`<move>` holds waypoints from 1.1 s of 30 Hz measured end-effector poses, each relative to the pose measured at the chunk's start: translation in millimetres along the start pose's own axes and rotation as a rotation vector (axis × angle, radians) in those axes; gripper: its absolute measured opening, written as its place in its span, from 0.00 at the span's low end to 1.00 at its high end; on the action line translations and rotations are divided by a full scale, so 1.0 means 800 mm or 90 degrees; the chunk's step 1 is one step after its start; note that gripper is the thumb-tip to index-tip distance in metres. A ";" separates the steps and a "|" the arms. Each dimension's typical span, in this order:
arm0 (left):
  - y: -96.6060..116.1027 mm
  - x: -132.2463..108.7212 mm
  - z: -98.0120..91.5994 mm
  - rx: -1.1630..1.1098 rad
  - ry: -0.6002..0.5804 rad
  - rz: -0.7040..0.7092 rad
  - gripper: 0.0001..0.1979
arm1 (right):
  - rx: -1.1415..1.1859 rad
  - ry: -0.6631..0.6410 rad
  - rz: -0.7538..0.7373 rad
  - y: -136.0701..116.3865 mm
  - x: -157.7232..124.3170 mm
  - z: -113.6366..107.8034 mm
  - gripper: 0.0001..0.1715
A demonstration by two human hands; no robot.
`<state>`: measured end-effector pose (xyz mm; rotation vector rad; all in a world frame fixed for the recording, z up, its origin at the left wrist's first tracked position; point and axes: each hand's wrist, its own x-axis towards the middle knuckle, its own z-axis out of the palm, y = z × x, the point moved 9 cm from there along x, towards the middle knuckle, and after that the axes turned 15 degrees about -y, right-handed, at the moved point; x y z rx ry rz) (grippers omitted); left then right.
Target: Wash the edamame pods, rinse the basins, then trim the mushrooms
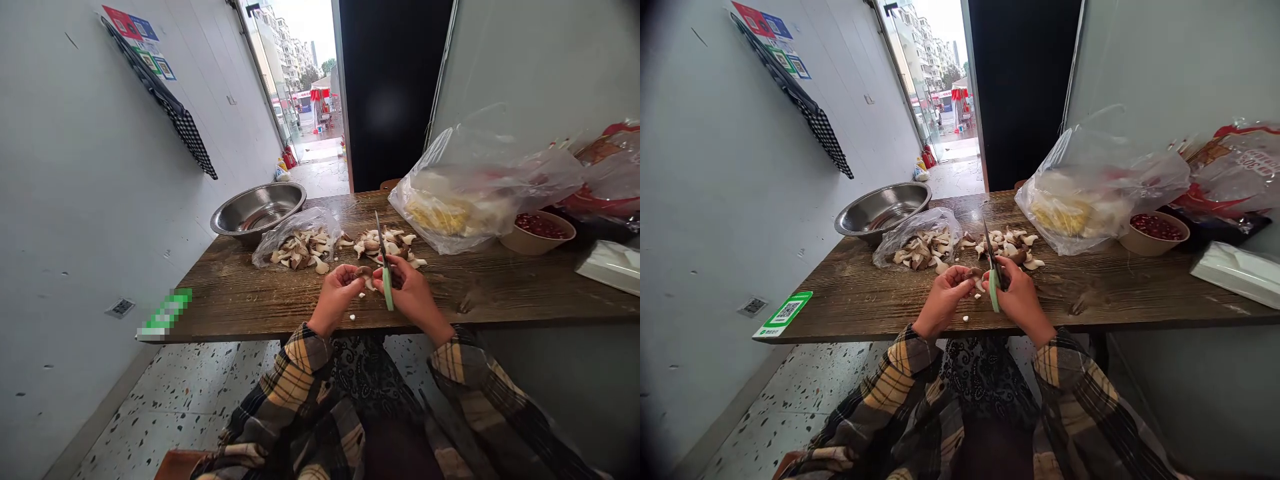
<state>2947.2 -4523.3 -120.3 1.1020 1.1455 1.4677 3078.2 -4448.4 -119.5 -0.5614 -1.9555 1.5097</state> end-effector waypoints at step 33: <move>-0.014 0.000 0.021 0.050 0.069 -0.013 0.15 | 0.055 0.019 0.000 0.018 -0.004 0.016 0.30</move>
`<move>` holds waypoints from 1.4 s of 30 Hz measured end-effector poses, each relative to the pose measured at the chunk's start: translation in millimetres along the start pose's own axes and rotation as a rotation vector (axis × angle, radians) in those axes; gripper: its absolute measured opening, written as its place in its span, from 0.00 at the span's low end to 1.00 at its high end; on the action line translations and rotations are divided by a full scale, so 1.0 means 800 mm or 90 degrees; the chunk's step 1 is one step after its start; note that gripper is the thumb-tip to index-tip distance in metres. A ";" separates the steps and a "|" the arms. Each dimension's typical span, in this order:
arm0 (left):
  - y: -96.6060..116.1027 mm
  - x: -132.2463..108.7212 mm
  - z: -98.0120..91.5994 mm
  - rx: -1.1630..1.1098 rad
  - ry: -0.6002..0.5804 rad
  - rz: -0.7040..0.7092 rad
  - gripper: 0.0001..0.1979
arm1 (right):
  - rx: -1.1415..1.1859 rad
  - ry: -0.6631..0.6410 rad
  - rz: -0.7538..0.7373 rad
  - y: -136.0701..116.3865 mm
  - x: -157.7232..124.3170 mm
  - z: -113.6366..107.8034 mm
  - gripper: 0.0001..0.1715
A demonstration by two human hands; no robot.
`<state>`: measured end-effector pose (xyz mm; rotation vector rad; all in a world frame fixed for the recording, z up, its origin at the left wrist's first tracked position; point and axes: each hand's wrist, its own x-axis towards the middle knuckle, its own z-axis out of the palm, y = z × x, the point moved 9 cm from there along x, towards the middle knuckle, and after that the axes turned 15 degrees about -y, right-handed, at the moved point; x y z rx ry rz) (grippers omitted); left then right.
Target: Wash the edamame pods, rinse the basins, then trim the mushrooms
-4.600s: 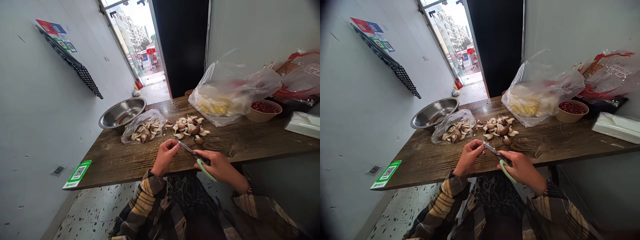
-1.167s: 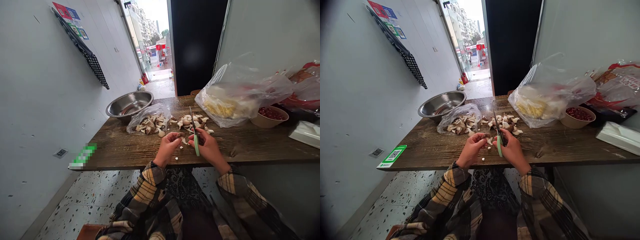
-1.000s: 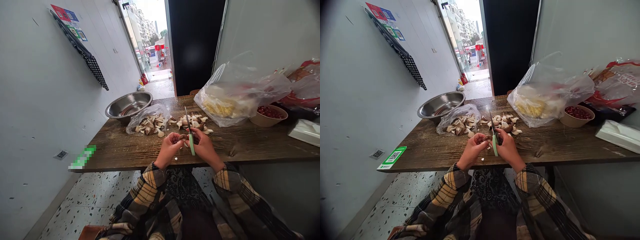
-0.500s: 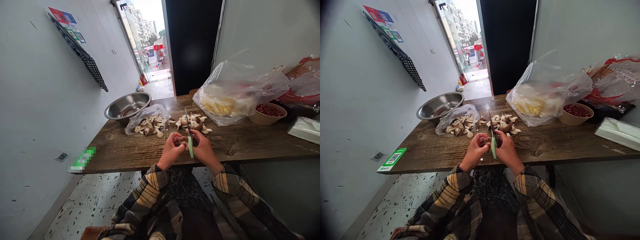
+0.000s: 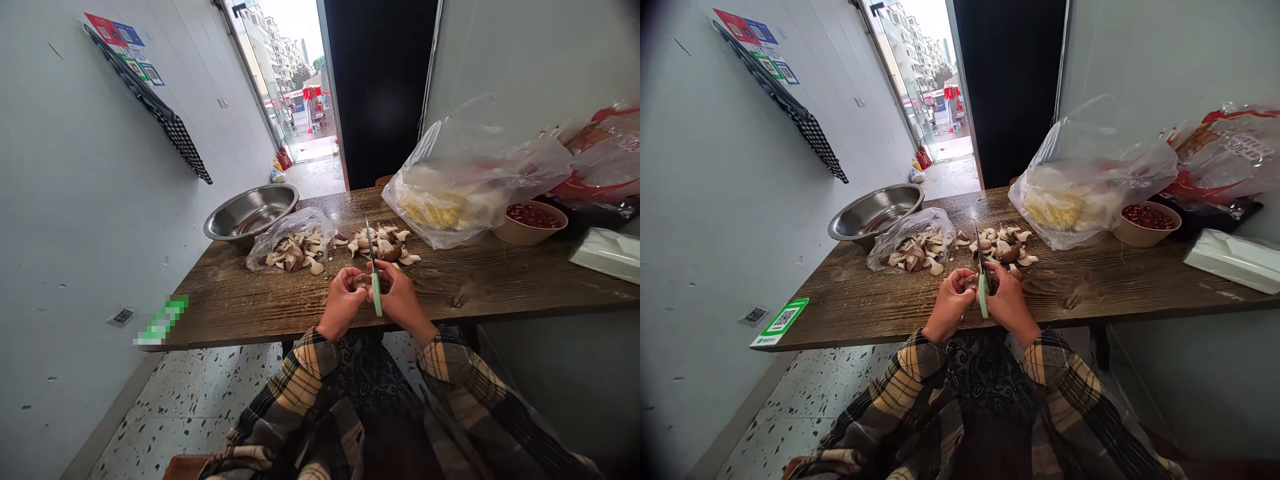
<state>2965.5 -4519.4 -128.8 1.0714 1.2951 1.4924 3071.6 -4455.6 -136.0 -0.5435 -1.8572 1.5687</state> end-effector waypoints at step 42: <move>0.064 0.073 -0.236 0.181 0.202 0.021 0.15 | 0.177 0.287 0.041 0.047 -0.047 -0.123 0.35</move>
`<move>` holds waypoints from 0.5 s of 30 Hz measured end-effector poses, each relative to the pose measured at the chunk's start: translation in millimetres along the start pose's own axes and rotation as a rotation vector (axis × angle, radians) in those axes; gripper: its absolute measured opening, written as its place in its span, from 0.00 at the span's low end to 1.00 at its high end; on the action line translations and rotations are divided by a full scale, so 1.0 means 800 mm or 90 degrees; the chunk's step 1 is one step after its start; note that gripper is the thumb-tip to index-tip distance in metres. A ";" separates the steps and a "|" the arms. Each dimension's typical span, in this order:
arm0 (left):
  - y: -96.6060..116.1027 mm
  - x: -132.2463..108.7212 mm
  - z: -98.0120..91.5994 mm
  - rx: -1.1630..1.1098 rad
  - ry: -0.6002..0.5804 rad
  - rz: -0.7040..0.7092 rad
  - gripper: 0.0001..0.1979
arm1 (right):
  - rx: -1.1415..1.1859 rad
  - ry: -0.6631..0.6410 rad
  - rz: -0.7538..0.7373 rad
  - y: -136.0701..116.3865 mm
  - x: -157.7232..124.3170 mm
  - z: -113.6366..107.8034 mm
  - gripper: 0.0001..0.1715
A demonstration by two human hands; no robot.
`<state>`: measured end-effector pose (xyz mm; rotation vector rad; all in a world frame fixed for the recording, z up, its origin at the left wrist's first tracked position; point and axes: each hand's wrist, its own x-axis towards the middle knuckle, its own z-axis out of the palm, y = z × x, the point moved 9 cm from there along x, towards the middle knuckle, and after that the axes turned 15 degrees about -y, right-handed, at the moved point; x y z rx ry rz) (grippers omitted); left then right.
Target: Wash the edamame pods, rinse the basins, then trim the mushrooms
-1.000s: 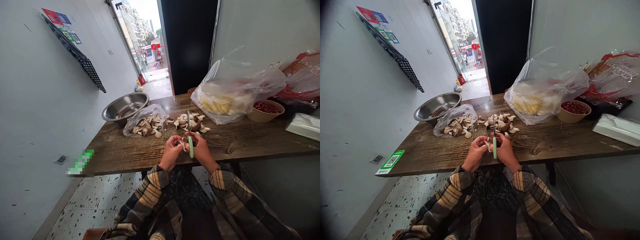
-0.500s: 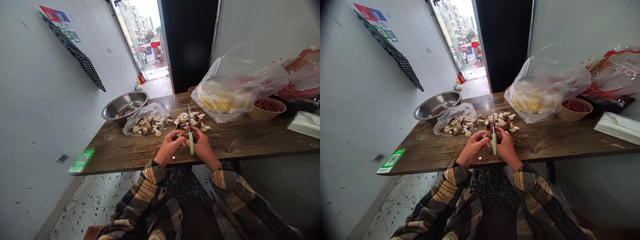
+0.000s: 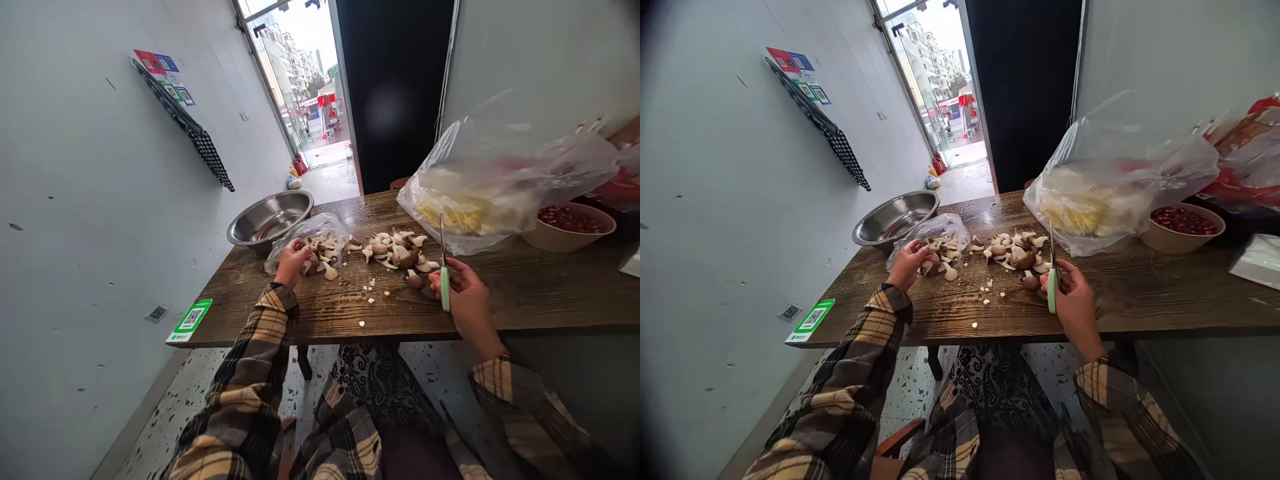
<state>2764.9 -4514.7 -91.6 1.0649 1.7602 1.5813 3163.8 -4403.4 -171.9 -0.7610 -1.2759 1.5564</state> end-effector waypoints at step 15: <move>0.013 -0.093 0.071 0.630 -0.223 0.156 0.22 | 0.002 -0.035 -0.011 0.007 -0.003 -0.005 0.30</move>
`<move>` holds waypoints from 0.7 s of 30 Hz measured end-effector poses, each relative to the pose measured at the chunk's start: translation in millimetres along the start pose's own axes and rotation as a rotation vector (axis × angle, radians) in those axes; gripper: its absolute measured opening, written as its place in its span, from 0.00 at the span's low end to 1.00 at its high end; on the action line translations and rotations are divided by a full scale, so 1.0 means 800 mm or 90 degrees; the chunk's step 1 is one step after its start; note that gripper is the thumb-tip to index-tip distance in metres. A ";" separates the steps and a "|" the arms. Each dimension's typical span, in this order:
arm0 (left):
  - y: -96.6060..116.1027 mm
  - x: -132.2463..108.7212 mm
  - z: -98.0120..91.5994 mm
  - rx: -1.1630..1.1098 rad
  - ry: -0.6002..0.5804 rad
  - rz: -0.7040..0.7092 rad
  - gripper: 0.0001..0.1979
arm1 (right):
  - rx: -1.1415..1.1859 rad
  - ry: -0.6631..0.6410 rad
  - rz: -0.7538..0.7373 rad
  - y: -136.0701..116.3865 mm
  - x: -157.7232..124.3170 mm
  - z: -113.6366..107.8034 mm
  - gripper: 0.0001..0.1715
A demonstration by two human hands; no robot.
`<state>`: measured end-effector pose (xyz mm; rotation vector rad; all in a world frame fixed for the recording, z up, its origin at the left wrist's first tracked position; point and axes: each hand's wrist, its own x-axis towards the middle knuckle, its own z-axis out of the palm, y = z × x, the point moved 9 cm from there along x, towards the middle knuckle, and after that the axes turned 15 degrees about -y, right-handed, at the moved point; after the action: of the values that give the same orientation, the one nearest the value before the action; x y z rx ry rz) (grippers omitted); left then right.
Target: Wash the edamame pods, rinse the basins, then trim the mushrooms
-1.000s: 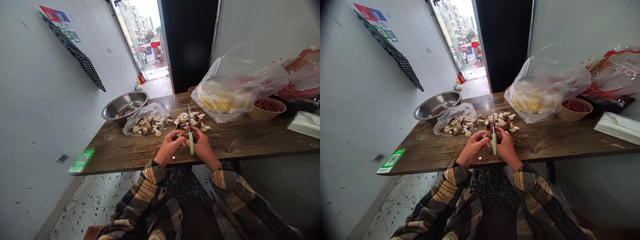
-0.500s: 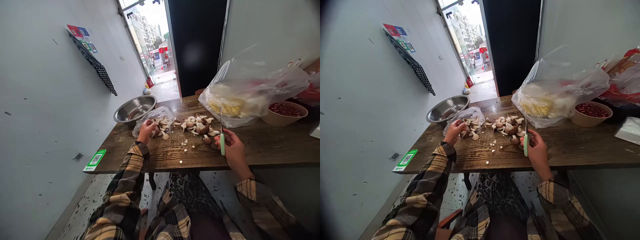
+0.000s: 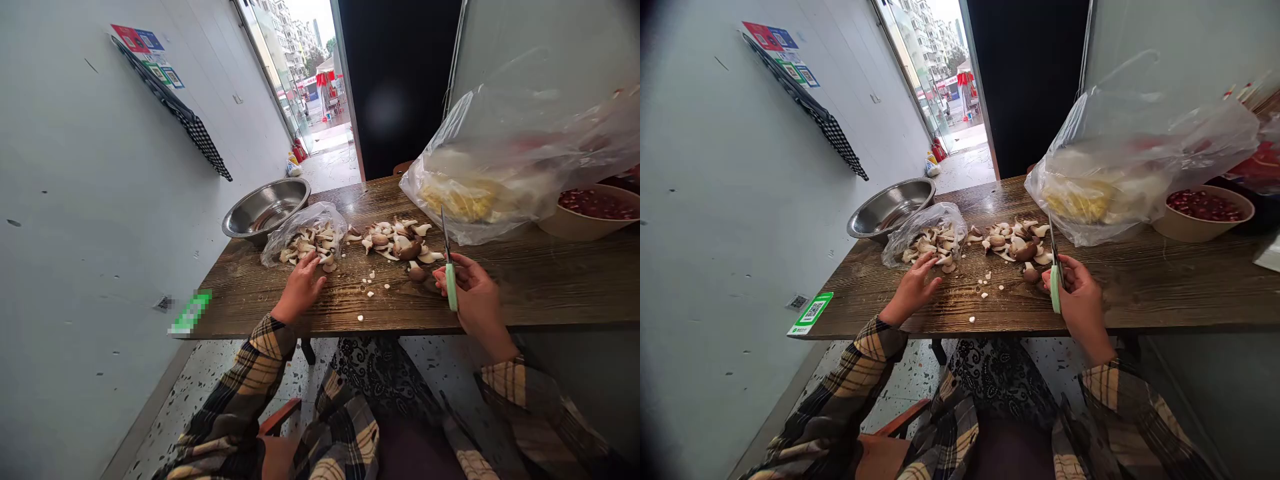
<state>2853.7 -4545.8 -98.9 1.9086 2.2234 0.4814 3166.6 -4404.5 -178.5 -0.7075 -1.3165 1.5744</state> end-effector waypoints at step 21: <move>0.046 -0.003 0.025 -0.199 -0.065 0.087 0.14 | -0.035 -0.027 0.015 0.000 -0.005 0.002 0.31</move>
<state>2894.7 -4540.9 -105.2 1.8787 1.8368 0.6892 3166.7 -4409.0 -178.6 -0.7288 -1.3916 1.5850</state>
